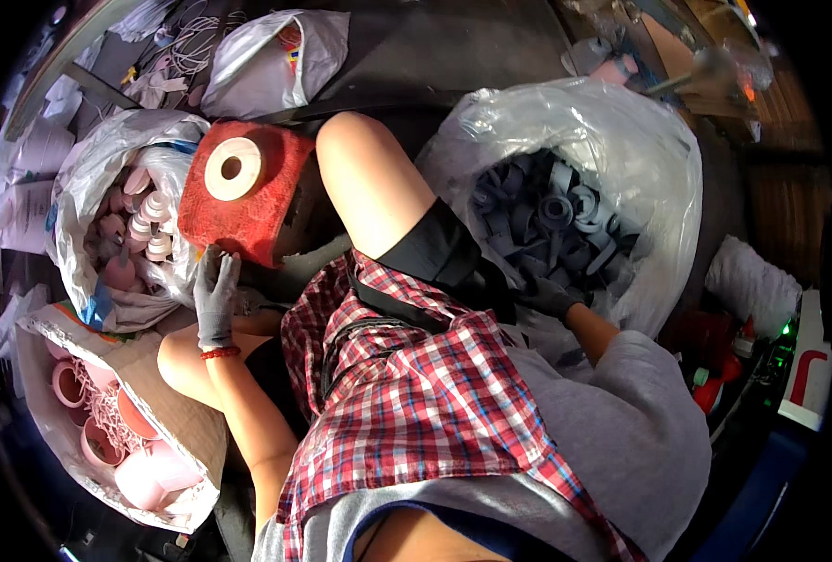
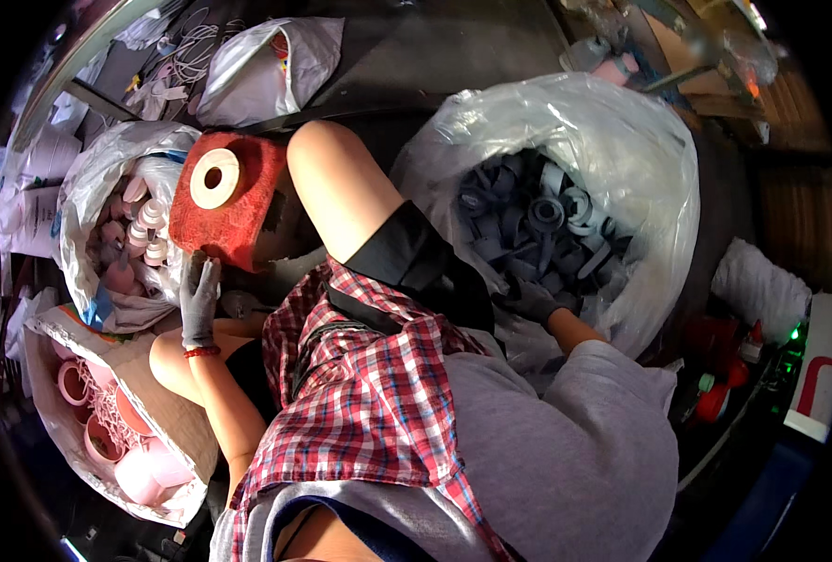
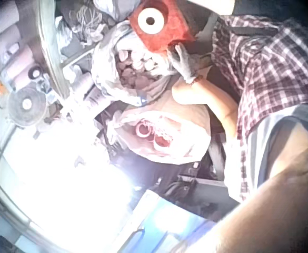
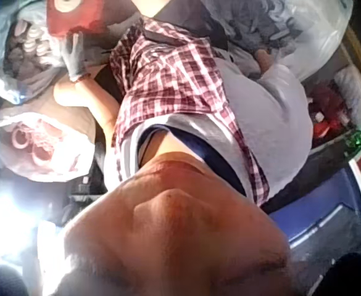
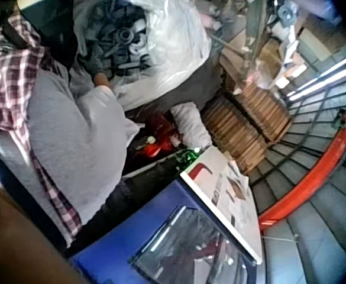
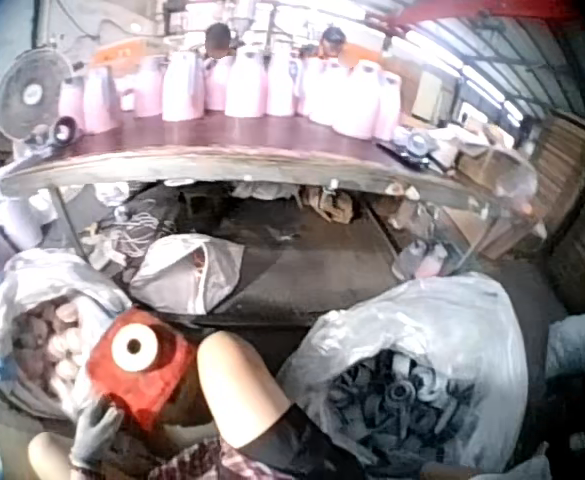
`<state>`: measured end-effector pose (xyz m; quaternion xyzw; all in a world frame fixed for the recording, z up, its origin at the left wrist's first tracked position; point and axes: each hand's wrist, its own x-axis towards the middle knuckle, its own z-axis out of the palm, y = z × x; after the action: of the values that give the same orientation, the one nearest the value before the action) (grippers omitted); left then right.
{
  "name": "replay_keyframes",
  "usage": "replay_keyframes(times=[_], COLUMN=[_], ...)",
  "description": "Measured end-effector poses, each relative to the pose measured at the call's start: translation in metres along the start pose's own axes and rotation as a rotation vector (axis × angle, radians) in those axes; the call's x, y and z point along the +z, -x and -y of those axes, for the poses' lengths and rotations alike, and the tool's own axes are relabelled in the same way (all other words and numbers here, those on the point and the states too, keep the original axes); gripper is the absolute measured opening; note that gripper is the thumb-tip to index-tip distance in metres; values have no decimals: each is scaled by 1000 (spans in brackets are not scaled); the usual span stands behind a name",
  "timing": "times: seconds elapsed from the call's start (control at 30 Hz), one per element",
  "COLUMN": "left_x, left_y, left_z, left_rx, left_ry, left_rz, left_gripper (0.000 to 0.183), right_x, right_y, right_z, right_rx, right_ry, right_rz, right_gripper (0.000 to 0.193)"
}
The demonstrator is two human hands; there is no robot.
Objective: The person assembles thermos flasks by inserting a grey inner component into a pink outer shell and then placing the finished flasks onto a table.
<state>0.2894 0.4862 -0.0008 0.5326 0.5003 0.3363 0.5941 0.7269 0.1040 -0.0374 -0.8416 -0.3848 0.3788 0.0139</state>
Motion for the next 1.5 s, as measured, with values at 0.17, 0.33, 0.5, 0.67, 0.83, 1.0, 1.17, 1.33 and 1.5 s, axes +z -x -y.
replay_keyframes(times=[0.17,0.33,0.5,0.67,0.83,1.0,1.17,1.33,1.5], left_x=[-17,-7,-7,-1,-8,-8,-6,3,-2], left_y=[-14,-11,-8,-10,-7,-1,23,37,39], left_z=[22,13,19,16,15,18,-4,-42,-57], left_rx=[52,7,21,42,1,130,31,289,282], left_ry=[16,-10,32,-37,74,-98,-136,-532,-257], left_rz=[-63,-21,-23,-4,7,-32,85,31,98], left_gripper=[39,36,37,38,36,38,47,54,61], right_x=[41,42,22,46,16,7,-105,-143,-143], right_y=[-41,-14,51,63,87,80,48,40,30], right_z=[2,-8,-35,-54,-75,-16,60,96,131], right_rx=[-3,-202,112,291,114,-99,-160,-193,-270], right_ry=[259,333,91,159,429,608,677,853,945], right_rz=[19,-251,-50,-72,261,410,595,674,698], right_gripper=[82,87,107,117,119,98,79,62,50])
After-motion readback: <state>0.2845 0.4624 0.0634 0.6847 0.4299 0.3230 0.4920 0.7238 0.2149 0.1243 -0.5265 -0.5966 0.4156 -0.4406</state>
